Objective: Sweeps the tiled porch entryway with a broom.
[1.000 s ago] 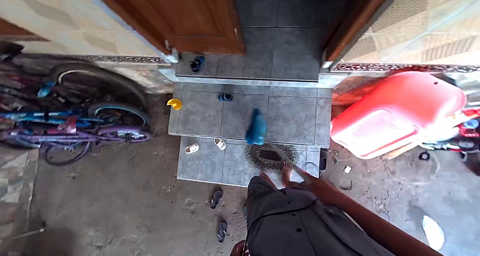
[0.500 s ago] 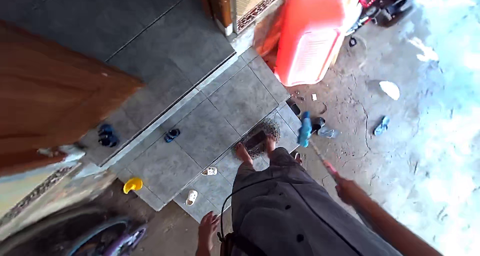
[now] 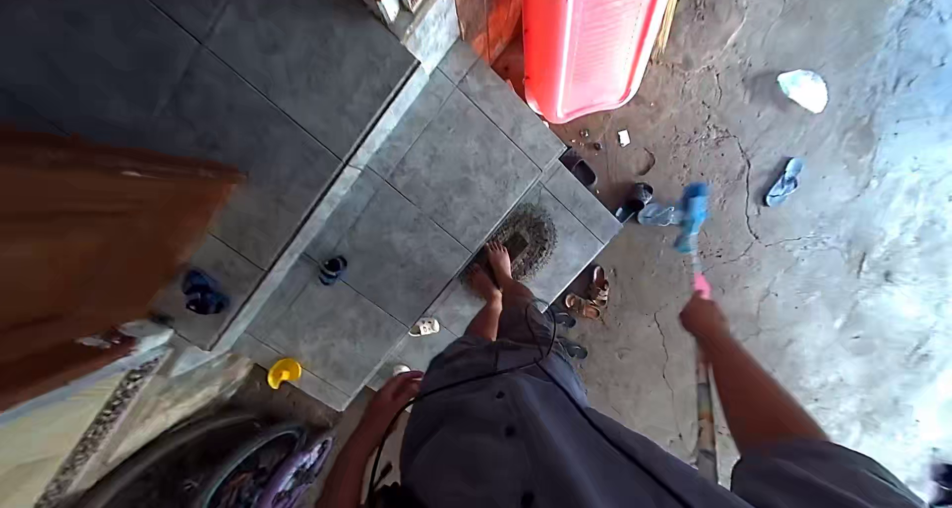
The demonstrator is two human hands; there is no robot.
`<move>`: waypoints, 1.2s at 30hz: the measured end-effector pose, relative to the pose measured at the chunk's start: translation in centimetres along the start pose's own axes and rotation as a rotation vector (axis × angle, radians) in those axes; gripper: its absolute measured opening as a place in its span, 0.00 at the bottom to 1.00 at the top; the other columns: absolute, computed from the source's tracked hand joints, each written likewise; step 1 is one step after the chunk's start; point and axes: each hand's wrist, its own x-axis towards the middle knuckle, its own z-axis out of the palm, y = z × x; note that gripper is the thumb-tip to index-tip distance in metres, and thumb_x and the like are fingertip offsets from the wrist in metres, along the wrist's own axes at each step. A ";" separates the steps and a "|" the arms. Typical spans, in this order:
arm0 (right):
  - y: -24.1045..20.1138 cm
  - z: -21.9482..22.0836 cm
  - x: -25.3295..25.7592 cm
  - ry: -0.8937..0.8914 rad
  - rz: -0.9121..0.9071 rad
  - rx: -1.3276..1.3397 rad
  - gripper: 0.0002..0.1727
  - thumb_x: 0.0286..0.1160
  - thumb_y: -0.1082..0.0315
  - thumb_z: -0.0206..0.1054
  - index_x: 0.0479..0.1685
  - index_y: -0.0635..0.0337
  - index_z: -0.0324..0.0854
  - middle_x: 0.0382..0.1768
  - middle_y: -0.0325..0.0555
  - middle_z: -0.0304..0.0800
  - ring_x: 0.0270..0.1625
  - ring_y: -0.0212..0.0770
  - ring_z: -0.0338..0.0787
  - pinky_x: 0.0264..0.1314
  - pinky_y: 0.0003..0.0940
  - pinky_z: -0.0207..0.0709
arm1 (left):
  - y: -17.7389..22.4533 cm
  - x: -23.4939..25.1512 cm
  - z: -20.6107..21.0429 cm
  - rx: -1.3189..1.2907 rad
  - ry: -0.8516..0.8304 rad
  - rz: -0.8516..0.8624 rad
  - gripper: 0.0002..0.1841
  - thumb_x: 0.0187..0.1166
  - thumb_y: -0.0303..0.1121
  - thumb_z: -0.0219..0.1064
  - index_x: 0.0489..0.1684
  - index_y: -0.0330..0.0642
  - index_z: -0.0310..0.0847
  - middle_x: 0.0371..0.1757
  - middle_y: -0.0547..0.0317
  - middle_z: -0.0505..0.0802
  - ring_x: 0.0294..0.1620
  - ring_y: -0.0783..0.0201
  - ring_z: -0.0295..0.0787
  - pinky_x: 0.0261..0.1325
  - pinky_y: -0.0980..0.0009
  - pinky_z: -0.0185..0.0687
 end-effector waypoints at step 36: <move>-21.9 -39.6 10.3 0.185 -1.132 1.322 0.23 0.92 0.62 0.53 0.44 0.75 0.88 0.38 0.57 0.95 0.43 0.46 0.95 0.56 0.48 0.88 | 80.8 -2.3 11.3 -0.453 0.683 1.054 0.09 0.89 0.26 0.57 0.60 0.48 0.67 0.39 0.62 0.88 0.39 0.62 0.93 0.50 0.56 0.95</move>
